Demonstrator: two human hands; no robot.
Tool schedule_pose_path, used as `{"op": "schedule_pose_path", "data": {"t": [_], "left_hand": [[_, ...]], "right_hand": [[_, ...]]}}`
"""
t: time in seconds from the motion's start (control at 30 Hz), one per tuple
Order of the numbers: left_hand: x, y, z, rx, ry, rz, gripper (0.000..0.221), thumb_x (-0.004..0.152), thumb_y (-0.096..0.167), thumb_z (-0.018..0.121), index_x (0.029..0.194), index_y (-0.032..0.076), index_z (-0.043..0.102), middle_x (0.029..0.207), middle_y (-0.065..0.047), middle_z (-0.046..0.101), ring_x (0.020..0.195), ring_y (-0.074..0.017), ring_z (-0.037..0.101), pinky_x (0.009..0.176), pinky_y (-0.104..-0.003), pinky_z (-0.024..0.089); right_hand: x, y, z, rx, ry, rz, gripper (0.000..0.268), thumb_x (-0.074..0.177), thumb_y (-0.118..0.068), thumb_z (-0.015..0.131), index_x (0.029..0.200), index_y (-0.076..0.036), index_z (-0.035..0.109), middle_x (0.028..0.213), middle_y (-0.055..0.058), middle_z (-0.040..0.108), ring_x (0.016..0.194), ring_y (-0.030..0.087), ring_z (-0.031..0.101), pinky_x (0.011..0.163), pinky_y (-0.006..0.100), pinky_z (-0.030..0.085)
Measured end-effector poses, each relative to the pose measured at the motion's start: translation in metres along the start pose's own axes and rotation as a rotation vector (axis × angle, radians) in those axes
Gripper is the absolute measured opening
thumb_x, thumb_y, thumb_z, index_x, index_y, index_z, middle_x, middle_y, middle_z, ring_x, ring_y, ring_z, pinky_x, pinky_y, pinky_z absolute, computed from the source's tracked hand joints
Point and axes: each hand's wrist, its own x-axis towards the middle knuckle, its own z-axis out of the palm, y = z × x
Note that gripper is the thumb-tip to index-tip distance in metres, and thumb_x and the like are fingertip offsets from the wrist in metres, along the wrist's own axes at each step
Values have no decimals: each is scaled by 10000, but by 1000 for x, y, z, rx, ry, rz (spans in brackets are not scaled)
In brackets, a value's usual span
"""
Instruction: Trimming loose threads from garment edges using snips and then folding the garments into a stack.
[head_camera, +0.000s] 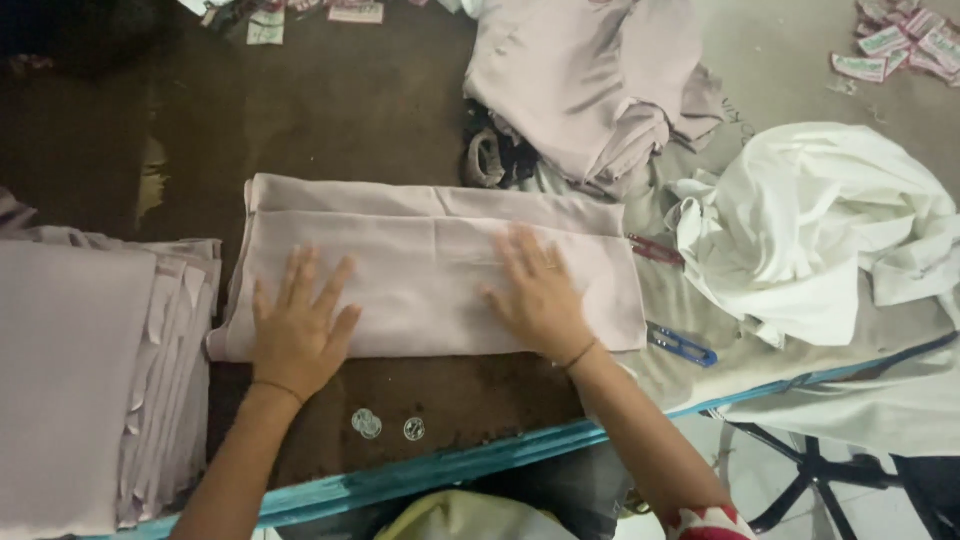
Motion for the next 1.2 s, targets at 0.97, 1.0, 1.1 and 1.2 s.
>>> {"op": "schedule_pose_path", "data": {"t": [0.97, 1.0, 1.1, 1.2], "left_hand": [[-40, -26, 31, 101, -12, -279, 512, 1043, 484, 472, 1541, 367, 495, 1596, -131, 479, 1501, -338, 396, 1140, -686, 253], [-40, -26, 32, 87, -19, -278, 517, 1044, 484, 458, 1546, 365, 485, 1600, -136, 468, 1503, -342, 388, 1141, -689, 245], [-39, -25, 25, 63, 15, -238, 565, 1019, 472, 507, 1553, 286, 490, 1609, -186, 440, 1506, -374, 371, 1135, -696, 245], [-50, -19, 5, 29, 58, -111, 583, 966, 445, 568, 1504, 222, 544, 1608, -194, 433, 1512, -400, 347, 1170, -682, 184]], "right_hand": [[-23, 113, 2, -85, -101, 341, 656, 1076, -654, 328, 1620, -299, 417, 1665, 147, 388, 1544, 325, 328, 1231, 552, 238], [-25, 117, 2, -105, -80, 360, 653, 1085, -652, 342, 1618, -285, 434, 1647, 168, 418, 1532, 340, 352, 1229, 552, 243], [-19, 119, -2, -72, -34, 375, 726, 1060, -672, 393, 1625, -218, 423, 1630, 211, 423, 1523, 377, 348, 1213, 598, 238], [-7, 126, -10, -75, 60, 288, 586, 1125, -431, 447, 1597, -83, 453, 1571, 245, 497, 1492, 383, 401, 1185, 598, 292]]}}
